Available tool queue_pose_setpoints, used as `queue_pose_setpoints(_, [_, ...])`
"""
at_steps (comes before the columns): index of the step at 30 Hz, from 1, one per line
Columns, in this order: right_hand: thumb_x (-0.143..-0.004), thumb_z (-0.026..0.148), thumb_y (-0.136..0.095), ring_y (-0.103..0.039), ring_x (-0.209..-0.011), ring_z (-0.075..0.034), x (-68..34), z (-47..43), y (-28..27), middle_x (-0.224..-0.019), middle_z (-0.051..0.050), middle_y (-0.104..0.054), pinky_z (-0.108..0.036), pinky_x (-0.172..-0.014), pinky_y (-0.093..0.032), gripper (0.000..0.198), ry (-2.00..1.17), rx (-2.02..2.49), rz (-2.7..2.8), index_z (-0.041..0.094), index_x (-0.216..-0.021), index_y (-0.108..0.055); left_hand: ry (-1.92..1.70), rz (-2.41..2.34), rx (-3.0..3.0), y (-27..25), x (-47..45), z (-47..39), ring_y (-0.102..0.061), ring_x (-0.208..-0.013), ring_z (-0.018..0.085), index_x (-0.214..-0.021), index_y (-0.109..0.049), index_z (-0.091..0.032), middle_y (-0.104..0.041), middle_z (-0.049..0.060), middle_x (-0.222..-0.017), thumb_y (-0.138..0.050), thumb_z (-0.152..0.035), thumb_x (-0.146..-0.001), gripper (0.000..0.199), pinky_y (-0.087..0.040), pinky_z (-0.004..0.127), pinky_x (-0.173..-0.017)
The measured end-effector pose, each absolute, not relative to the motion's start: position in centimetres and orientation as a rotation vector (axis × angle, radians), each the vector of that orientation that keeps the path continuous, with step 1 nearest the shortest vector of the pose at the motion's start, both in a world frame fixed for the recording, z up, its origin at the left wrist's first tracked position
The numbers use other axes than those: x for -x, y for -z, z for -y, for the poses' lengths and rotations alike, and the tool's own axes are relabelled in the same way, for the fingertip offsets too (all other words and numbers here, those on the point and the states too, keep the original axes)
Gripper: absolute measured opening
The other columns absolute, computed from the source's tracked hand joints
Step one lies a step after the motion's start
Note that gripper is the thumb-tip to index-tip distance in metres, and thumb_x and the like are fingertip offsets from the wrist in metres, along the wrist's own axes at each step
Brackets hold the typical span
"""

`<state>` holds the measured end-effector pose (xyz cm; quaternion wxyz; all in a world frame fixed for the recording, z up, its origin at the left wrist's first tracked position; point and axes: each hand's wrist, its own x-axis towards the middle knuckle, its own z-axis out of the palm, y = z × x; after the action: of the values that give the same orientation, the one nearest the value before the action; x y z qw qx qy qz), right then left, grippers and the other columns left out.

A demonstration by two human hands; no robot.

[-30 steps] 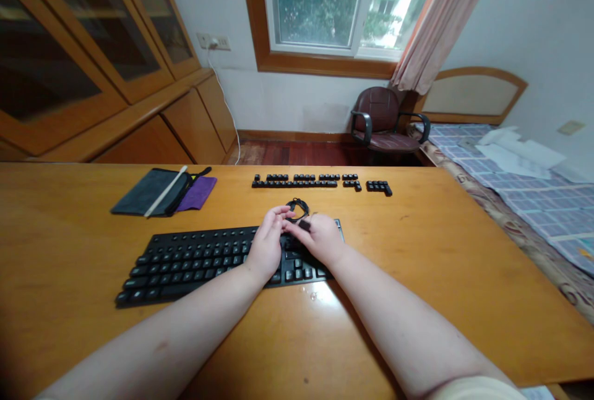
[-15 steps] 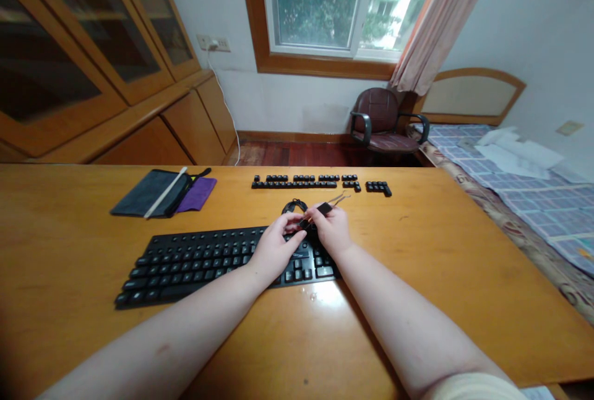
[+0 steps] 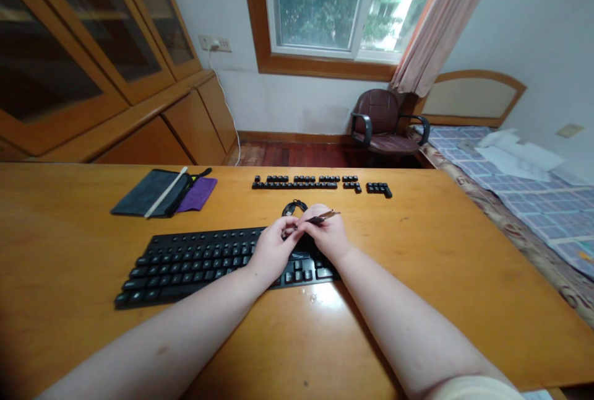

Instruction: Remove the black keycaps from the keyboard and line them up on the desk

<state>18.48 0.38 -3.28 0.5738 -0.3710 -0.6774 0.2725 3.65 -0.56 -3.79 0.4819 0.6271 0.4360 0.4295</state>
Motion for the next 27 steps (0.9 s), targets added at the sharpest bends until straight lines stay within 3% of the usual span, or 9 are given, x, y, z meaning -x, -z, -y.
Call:
queue_pose_setpoints(11, [-0.079,0.042,-0.062,-0.066,-0.077,-0.017,-18.08,0.01,2.38,-0.081,-0.006,-0.071,-0.029,-0.072,-0.054,0.023,-0.421,0.802,1.795,0.022,-0.082,-0.072,-1.142,-1.112,-1.454,4.04,-3.48,0.62,-0.064,-0.079,0.015,-0.098,-0.057,-0.017,-0.067,0.005,-0.09,-0.054,-0.025,-0.084,0.017,-0.051,0.028,-0.074])
queue_pose_setpoints(22, [-0.081,0.031,-0.063,-0.064,-0.078,-0.016,-18.06,-0.08,2.82,-0.084,-0.005,-0.069,-0.031,-0.074,-0.053,0.013,-0.418,0.882,1.732,0.023,-0.086,-0.072,-1.192,-1.072,-1.281,4.3,-3.5,0.15,-0.063,-0.084,0.016,-0.098,-0.059,-0.016,-0.066,0.007,-0.094,-0.064,-0.026,-0.078,0.023,-0.05,0.03,-0.08])
queue_pose_setpoints(27, [-0.08,0.028,-0.065,-0.065,-0.078,-0.016,-18.18,-0.05,2.86,-0.085,-0.005,-0.069,-0.031,-0.074,-0.054,0.012,-0.362,0.89,1.752,0.023,-0.087,-0.072,-1.192,-1.038,-1.186,3.46,-3.41,0.06,-0.061,-0.076,0.013,-0.099,-0.06,-0.015,-0.066,0.006,-0.092,-0.054,-0.029,-0.084,0.022,-0.049,0.027,-0.074])
